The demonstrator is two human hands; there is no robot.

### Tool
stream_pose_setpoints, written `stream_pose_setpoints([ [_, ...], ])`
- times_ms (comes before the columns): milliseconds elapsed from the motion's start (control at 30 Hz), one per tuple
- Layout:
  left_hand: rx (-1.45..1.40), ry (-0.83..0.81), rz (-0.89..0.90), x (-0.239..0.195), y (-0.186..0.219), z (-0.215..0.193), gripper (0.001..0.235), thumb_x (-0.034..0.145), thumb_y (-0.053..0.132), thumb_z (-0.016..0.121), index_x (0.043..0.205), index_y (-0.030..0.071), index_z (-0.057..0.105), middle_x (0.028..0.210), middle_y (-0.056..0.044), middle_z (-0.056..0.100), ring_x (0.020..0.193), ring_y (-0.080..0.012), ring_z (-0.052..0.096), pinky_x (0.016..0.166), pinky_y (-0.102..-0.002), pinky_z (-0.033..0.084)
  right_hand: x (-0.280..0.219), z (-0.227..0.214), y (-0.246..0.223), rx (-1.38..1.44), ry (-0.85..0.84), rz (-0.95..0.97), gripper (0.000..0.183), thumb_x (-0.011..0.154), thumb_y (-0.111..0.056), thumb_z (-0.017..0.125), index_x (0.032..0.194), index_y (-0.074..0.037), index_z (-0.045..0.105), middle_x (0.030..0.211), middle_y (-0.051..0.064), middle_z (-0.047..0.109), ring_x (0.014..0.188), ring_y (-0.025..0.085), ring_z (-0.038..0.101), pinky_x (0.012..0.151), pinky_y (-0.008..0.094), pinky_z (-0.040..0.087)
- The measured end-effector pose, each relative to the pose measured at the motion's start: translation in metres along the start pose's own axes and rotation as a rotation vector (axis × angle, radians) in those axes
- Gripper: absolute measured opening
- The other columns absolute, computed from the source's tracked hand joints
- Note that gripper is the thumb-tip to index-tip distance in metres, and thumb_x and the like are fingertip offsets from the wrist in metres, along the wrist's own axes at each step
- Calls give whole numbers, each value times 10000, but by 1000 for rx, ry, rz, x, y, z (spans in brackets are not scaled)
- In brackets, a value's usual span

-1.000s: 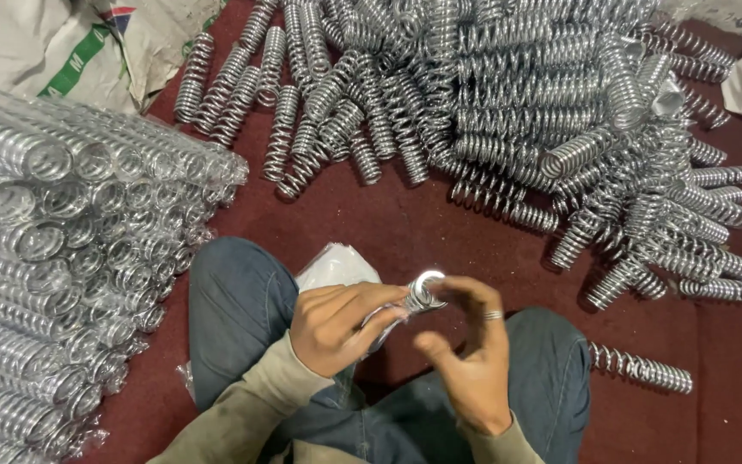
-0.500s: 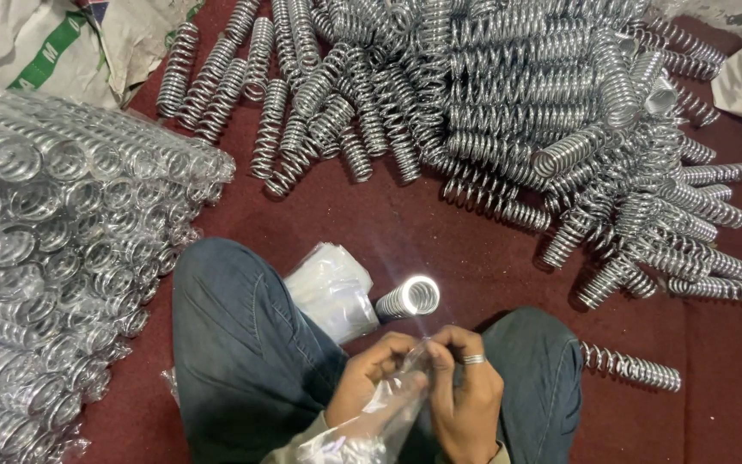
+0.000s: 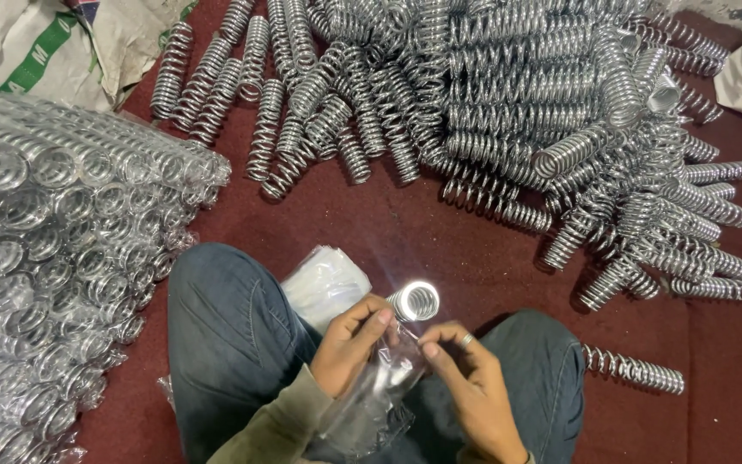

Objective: The person puts individual metal springs into small plastic bags while sitting on the floor.

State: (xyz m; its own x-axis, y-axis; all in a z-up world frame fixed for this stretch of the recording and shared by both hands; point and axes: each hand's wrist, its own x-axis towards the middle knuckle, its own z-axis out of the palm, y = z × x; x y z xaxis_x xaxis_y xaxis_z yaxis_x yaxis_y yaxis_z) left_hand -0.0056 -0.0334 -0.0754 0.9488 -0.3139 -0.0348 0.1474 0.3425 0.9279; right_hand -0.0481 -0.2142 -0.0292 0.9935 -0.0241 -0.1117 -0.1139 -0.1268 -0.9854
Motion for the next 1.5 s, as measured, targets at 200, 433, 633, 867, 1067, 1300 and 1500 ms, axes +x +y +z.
stream_pose_setpoints([
  [200, 158, 75, -109, 45, 3, 4, 257, 1024, 212, 599, 935, -26, 636, 1178, -189, 671, 747, -195, 634, 540, -257, 528, 77, -20, 11, -330, 44, -99, 156, 946, -147, 637, 868, -17, 671, 791, 132, 603, 680, 242, 578, 665, 405, 509],
  [433, 579, 134, -388, 84, -132, -55, 229, 996, 271, 614, 955, 79, 732, 930, -126, 751, 793, -255, 721, 585, -348, 550, 98, -9, 97, -234, -116, 239, 309, 1014, -160, 520, 1096, 74, 704, 1052, 296, 693, 1113, 453, 653, 1018, 577, 454],
  [633, 803, 240, -609, 76, -173, -59, 276, 1028, 522, 496, 1112, 259, 498, 1335, 11, 562, 1193, -373, 633, 1041, -505, 531, 84, 4, 96, -300, -35, 143, 338, 981, -146, 530, 1205, 81, 643, 1156, 322, 657, 1189, 475, 606, 1062, 583, 436],
  [867, 1089, 72, -265, 48, -123, -29, 826, 761, -118, 660, 1494, 72, 332, 1550, -161, 406, 1269, -464, 551, 1086, -584, 492, 62, 18, 96, -403, 95, 7, 488, 932, -127, 547, 1368, 92, 552, 1312, 360, 603, 1302, 507, 536, 1127, 593, 410],
  [1067, 844, 67, -67, 41, -185, -40, 694, 787, 153, 698, 1430, 123, 438, 1360, -136, 550, 1233, -345, 573, 1023, -412, 473, 63, 15, 169, -526, 43, 70, 510, 750, -20, 493, 1231, -38, 661, 1230, 178, 723, 1155, 332, 666, 1013, 410, 484],
  [1300, 944, 56, -367, 40, -98, -17, 687, 949, 503, 603, 1485, 133, 384, 1197, -275, 624, 1066, -495, 628, 942, -566, 488, 42, 36, 66, -644, -190, 286, 985, 787, -311, 723, 1615, -209, 199, 1550, 85, 521, 1367, 335, 556, 1103, 422, 429],
  [1500, 861, 43, 230, -38, -30, 4, 964, 939, 700, 474, 1593, 33, 235, 1412, -230, 610, 1133, -442, 638, 966, -495, 475, 22, 4, 10, -562, -103, -432, 292, 984, -159, 616, 1253, -86, 701, 1191, 82, 787, 1045, 194, 777, 875, 315, 588],
])
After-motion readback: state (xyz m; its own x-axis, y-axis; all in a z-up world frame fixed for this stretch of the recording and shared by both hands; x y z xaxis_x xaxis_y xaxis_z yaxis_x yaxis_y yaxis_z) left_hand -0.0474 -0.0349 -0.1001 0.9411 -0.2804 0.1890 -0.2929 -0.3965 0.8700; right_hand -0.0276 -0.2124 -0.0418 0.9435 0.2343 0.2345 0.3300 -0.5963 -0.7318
